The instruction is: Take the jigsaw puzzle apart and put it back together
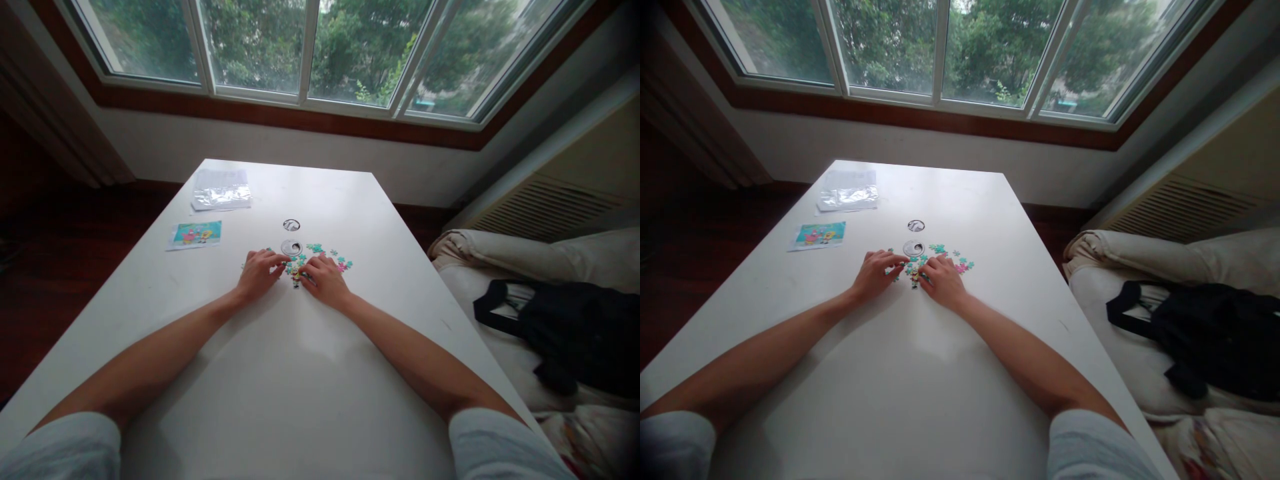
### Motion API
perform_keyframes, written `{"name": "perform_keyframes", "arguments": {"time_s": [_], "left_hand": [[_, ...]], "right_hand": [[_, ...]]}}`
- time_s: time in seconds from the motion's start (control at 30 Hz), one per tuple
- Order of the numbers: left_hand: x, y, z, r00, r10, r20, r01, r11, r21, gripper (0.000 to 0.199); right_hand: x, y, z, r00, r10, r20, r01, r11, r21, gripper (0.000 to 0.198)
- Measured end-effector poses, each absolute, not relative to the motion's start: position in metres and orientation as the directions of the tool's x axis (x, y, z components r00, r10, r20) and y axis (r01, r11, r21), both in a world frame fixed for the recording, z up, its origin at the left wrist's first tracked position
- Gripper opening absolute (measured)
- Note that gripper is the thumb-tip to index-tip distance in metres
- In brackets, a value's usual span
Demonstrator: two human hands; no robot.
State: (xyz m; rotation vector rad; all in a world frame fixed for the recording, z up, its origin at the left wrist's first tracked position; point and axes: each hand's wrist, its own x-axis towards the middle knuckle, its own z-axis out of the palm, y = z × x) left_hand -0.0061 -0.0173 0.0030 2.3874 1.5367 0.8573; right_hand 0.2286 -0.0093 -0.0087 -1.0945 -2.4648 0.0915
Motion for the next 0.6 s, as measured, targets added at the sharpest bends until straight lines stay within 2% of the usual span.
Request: {"name": "perform_keyframes", "arguments": {"time_s": [0.23, 0.47, 0.6], "left_hand": [[-0.0026, -0.0219, 0.0024, 0.238, 0.916, 0.323, 0.765, -0.381, 0.519, 0.014], [-0.0012, -0.0235, -0.0014, 0.251, 0.922, 0.295, 0.799, -0.369, 0.475, 0.019], [-0.0020, -0.0228, -0.0028, 0.253, 0.925, 0.283, 0.810, -0.363, 0.461, 0.014]], "right_hand": [[0.2284, -0.0099, -0.0067, -0.609, 0.710, 0.353, 0.674, 0.698, -0.242, 0.015], [0.2292, -0.0092, -0.0068, -0.623, 0.700, 0.349, 0.657, 0.710, -0.254, 0.014], [0.2292, -0.0092, -0.0072, -0.629, 0.700, 0.338, 0.653, 0.712, -0.259, 0.014]]}}
